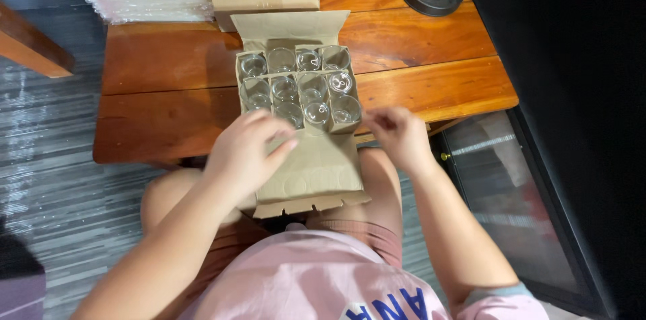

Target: The person opens a cardboard box containing small clear glasses and removes them one by one, placing them in a row on the wooden table. The task continues until all glasses are removed from the box and arranged on the table.

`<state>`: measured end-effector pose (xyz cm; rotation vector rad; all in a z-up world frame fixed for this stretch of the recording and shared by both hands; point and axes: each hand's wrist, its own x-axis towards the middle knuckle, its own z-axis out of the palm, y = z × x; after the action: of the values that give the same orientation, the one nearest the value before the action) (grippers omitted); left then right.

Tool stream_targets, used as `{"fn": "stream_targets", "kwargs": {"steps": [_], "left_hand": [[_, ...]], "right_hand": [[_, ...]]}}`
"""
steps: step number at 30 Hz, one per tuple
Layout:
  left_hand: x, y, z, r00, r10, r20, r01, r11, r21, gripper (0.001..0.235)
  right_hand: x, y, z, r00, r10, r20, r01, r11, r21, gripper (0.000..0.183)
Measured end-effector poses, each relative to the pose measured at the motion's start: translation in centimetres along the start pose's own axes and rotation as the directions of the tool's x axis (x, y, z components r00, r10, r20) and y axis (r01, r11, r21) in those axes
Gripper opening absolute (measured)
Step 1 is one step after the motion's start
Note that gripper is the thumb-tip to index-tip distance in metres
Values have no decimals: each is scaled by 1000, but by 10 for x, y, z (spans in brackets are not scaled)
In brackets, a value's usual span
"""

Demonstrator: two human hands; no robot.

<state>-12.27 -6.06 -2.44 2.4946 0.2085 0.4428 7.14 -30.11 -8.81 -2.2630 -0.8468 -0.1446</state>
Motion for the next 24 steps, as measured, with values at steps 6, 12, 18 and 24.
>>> {"fn": "stream_targets", "kwargs": {"steps": [6, 12, 18, 24], "left_hand": [[68, 0, 51, 990, 57, 131, -69, 994, 84, 13], [90, -12, 94, 988, 18, 152, -46, 982, 184, 29], [93, -4, 94, 978, -28, 209, -14, 980, 198, 36], [100, 1, 97, 968, -83, 236, 30, 975, 220, 40]], "right_hand": [[36, 1, 2, 965, 23, 261, -83, 971, 223, 41], [51, 3, -4, 919, -35, 392, -85, 955, 285, 45], [58, 6, -4, 900, -47, 433, -83, 957, 277, 50], [62, -11, -9, 878, -60, 475, -60, 971, 233, 56]]}}
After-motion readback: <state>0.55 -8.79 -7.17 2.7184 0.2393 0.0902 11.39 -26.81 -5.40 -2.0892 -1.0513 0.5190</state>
